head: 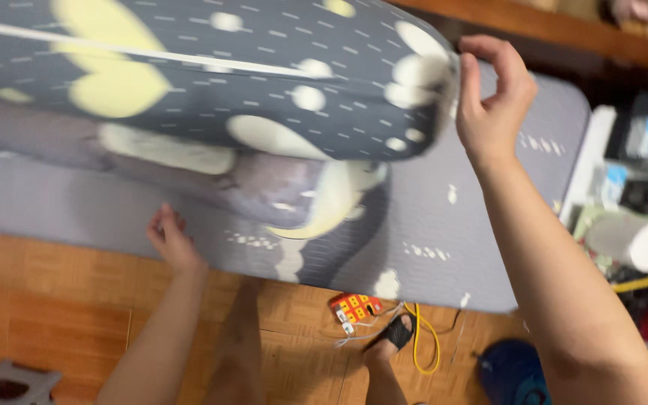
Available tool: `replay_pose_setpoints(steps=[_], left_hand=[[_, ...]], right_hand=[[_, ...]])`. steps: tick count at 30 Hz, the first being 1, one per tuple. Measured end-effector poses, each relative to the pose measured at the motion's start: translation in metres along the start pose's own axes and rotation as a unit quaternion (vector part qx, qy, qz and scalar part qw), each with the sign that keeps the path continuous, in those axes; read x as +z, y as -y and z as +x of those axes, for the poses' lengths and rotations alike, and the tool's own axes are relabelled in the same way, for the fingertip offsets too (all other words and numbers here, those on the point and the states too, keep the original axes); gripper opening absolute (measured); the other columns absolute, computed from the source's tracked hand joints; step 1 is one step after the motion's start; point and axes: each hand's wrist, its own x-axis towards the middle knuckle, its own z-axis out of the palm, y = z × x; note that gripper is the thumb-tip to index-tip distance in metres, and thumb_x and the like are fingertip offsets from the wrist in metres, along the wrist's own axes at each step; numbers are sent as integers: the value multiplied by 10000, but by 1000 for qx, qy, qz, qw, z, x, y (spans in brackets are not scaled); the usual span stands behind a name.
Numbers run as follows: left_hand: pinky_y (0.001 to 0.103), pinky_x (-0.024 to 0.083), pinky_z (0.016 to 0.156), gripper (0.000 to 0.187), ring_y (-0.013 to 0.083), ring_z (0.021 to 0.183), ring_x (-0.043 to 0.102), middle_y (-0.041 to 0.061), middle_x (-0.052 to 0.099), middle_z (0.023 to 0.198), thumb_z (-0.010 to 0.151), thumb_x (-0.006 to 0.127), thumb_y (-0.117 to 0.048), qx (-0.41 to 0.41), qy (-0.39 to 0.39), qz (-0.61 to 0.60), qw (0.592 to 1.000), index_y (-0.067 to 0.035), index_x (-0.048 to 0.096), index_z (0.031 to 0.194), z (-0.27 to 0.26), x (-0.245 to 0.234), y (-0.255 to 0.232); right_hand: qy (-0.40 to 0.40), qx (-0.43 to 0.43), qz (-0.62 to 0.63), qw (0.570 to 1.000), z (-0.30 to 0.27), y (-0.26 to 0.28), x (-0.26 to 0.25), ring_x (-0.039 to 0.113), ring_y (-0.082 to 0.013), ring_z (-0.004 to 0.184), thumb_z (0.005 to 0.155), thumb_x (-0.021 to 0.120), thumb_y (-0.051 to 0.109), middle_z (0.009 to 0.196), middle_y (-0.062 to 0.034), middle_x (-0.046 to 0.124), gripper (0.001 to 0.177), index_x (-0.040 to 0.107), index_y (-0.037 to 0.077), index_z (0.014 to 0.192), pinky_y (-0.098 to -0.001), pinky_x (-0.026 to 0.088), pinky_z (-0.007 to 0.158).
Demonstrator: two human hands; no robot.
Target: The person folds a long pillow and places it on a mattress, then coils a power cord and places it on a nearby shelf. They then lift and reposition the mattress on the floor before placing the pillow back on top.
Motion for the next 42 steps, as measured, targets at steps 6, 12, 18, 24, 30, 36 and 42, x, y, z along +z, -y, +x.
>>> replay_pose_setpoints(steps=[6,12,18,24,30,36,42], left_hand=[[570,264,1081,1088,296,1460,314,63,282,1607,787,783,-643,-21,-68,-118,990,-252,174,1600,81,-18,-107],[668,360,996,1273,355,1468,293,57,218,1648,655,821,-610,-150,-35,-82,985,-361,18,1610,136,-28,-167],[682,416,985,1303,429,1416,372,107,264,1627,691,824,-489,-224,96,-137,960,-381,-96,1607,131,1,-108],[581,400,1109,1061,335,1457,394,90,321,1629,823,742,-487,-221,143,-313,913,-342,43,1607,127,40,-34],[430,333,1185,857,270,1474,386,82,403,1612,915,677,-497,-199,176,-358,895,-162,279,1596,138,41,-3],[398,362,1187,718,263,1425,465,124,519,1531,972,685,-401,-120,210,-313,918,10,455,1515,149,37,11],[382,370,1157,746,225,1386,485,71,536,1489,945,562,-548,-216,212,-338,891,-69,442,1505,144,33,6]], right_hand=[[130,-200,-117,964,56,114,118,563,-406,1290,1023,762,199,1391,-239,625,361,660,37,1329,-474,433,1108],[287,-59,-183,938,100,118,184,510,-472,1347,1099,538,435,1480,-299,536,537,554,87,1507,-527,386,1130],[402,199,-220,866,177,119,244,566,-348,1300,977,557,590,1432,-193,579,669,519,175,1500,-467,428,1096],[559,395,-149,714,204,58,263,166,-552,1280,927,633,635,1463,-318,390,843,474,141,1590,-636,89,970],[491,258,-326,765,176,-75,303,240,-400,1517,1066,401,674,1676,-160,308,781,304,190,1672,-574,227,1163],[618,232,-24,751,179,-141,313,373,-263,1451,882,642,354,1654,-94,314,896,189,228,1645,-439,395,1116],[612,413,-193,646,203,-173,334,520,-271,1351,911,619,379,1536,-121,509,710,421,145,1552,-428,455,1070]])
